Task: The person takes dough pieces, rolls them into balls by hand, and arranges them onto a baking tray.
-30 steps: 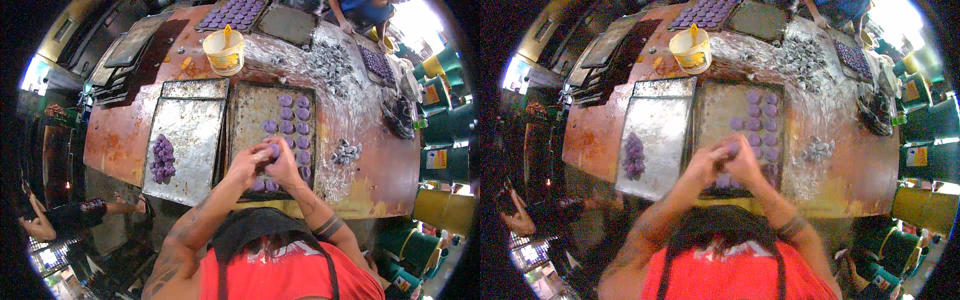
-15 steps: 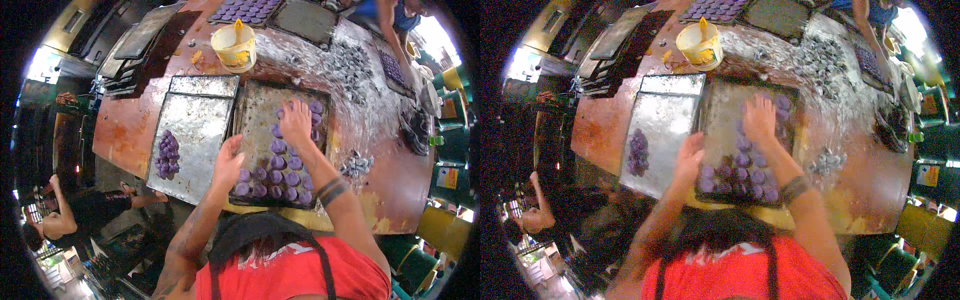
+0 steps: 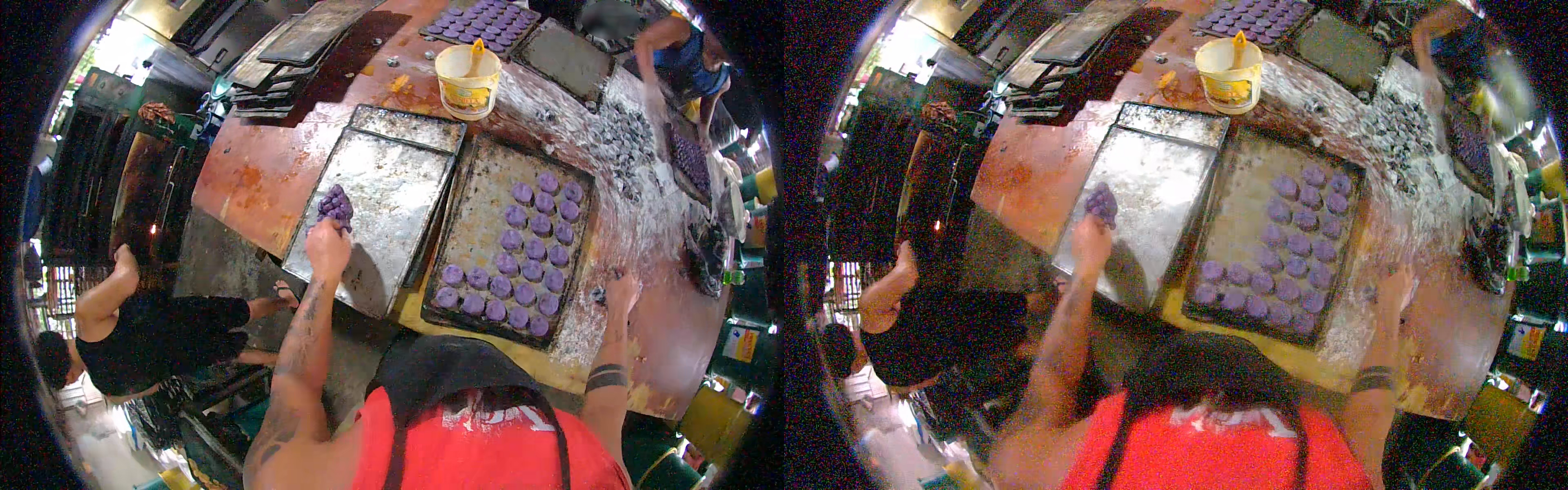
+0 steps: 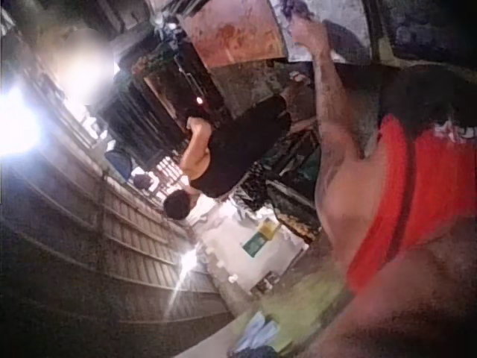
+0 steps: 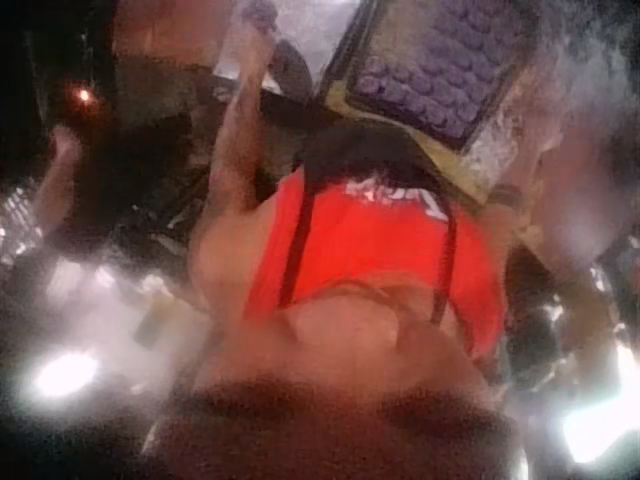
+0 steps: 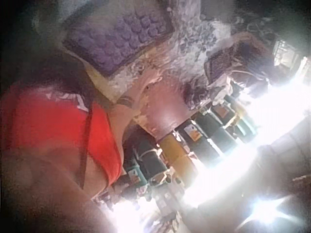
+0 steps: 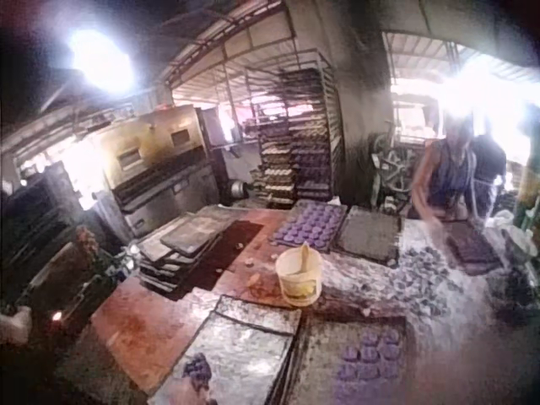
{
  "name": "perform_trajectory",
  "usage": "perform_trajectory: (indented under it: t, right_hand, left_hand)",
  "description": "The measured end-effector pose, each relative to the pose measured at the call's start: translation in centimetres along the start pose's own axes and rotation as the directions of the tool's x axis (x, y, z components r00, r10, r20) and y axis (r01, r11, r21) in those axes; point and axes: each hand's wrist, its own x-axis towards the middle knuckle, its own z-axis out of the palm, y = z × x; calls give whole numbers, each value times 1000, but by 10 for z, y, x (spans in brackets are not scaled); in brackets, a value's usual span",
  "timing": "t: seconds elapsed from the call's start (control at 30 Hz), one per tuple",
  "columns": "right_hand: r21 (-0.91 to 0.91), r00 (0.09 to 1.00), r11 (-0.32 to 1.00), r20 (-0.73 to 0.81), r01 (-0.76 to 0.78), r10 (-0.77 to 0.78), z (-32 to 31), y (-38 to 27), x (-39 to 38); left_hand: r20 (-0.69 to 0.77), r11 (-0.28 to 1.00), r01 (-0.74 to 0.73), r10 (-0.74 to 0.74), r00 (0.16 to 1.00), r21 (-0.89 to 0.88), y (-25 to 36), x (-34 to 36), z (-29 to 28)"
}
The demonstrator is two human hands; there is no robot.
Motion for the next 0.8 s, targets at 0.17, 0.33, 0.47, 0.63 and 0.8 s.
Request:
perform_trajectory:
  t: [0.17,0.33,0.47,0.63,0.8]
  right_hand:
    - [656,996,753,-84,43,16,5,33,-3]
    - [871,896,-333,423,-361,136,-15,-88,-81]
    - [963,904,235,212,-129,-372,-45,-227,-139]
    - [867,745,389,31,312,-667,-138,-308,-166]
    - [582,614,354,-339,732,-713,-107,-301,-165]
  left_hand:
    - [33,984,57,-63,997,167,-3,5,6]
    - [208,513,307,-243,947,-801,59,-16,-28]
    - [547,-177,540,15,837,-823,143,-38,-28]
    - [632,-108,656,190,752,-747,191,-51,-44]
    - [603,-131,653,284,746,-746,207,-66,-47]
